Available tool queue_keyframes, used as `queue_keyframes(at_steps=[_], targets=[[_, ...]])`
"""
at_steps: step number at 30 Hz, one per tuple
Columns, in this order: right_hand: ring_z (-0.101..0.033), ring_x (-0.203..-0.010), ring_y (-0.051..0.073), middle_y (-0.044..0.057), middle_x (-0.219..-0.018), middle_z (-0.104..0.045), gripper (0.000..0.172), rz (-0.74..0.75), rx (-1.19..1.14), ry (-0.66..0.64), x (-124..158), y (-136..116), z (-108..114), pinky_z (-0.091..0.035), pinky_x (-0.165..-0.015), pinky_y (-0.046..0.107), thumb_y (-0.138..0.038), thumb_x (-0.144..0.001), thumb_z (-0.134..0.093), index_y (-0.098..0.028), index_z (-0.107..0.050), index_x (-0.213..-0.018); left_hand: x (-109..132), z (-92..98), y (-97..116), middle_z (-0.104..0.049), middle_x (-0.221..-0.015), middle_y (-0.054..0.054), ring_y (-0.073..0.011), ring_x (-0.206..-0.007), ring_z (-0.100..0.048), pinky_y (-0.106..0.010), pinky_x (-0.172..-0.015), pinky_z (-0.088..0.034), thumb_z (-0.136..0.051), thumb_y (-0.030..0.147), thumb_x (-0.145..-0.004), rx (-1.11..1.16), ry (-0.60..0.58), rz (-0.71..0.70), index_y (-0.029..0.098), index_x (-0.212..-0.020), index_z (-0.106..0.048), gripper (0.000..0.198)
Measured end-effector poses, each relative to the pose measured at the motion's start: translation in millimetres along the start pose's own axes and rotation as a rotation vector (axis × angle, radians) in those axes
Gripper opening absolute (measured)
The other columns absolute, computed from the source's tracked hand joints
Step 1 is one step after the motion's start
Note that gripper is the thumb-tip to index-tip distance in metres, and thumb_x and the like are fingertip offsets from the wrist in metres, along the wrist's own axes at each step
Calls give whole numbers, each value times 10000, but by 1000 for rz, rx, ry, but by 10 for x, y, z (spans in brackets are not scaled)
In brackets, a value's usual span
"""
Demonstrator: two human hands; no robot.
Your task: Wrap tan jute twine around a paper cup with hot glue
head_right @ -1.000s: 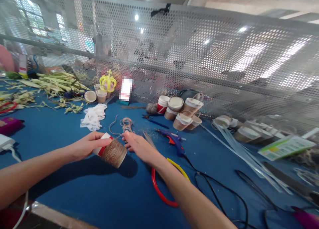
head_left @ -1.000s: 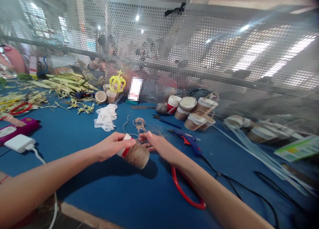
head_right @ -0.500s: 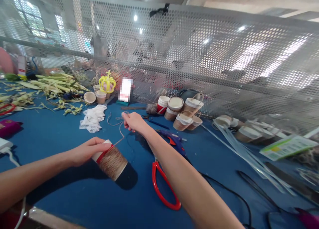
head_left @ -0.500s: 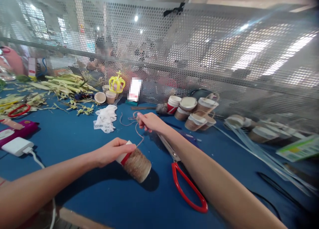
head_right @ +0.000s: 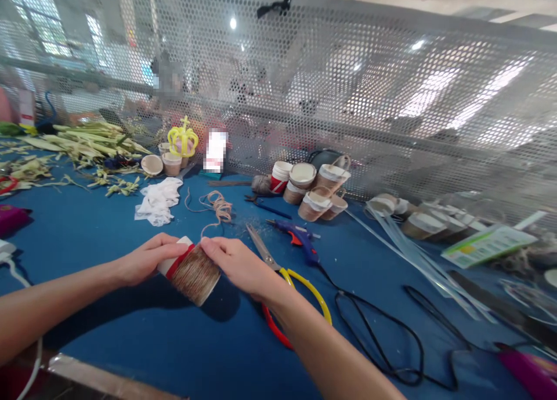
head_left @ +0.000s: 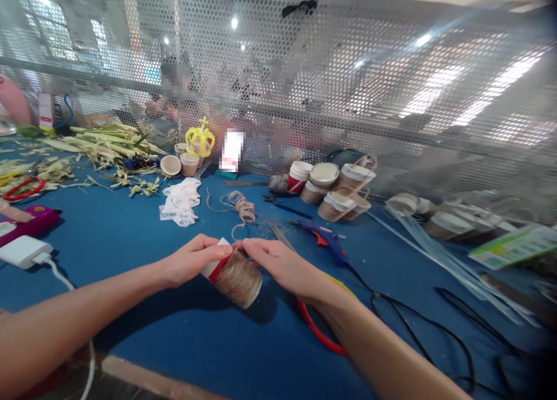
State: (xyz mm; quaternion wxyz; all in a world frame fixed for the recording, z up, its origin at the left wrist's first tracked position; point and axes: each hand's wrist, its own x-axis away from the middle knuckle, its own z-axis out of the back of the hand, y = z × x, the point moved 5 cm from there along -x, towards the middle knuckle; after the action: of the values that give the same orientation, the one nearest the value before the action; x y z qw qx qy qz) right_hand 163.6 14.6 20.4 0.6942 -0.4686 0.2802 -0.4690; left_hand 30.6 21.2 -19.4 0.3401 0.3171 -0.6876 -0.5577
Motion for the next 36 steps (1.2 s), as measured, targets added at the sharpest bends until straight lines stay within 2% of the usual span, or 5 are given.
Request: queue_keyframes(at_steps=[4, 9, 18, 28, 36], targets=[[-578, -843, 163, 53, -884, -650, 225, -8, -130, 0, -157, -31, -127, -429, -789, 303, -337, -773, -532, -145, -628, -841, 33, -62, 22, -421, -474, 49, -61, -458, -301, -199, -456, -222, -547, 403, -708, -43, -50, 9, 115, -524, -526, 343], [-564, -714, 130, 16, -746, -629, 109, -22, -103, 24, -269, -96, -210, -437, -696, 267, -234, -742, -546, -148, -613, -753, 22, -70, 18, -419, -452, 48, -56, -433, -305, -199, -443, -223, -583, 452, -651, -43, -8, 42, 120, -486, -500, 380], [-509, -607, 111, -15, -626, -572, 123, -31, -47, -55, -301, -59, -216, -405, -614, 248, -247, -731, -560, -143, -593, -673, -19, -59, -46, -377, -438, 50, -53, -426, -285, -191, -432, -231, -537, 495, -671, -141, 22, 41, 127, -455, -450, 435], [-494, -624, 110, -6, -670, -570, 106, 214, 238, -162, -318, -309, -99, -392, -609, 231, -216, -759, -537, -147, -577, -688, 35, -70, 129, -314, -516, 46, -72, -496, -275, -194, -454, -238, -361, 409, -824, -508, -96, -156, 142, -525, -401, 403], [-563, -674, 130, 28, -722, -632, 91, 245, 324, -66, -330, -311, -132, -433, -632, 237, -213, -750, -556, -138, -597, -720, 15, -19, 99, -337, -539, 40, -77, -510, -295, -190, -463, -240, -391, 407, -801, -508, -34, -128, 108, -588, -494, 381]])
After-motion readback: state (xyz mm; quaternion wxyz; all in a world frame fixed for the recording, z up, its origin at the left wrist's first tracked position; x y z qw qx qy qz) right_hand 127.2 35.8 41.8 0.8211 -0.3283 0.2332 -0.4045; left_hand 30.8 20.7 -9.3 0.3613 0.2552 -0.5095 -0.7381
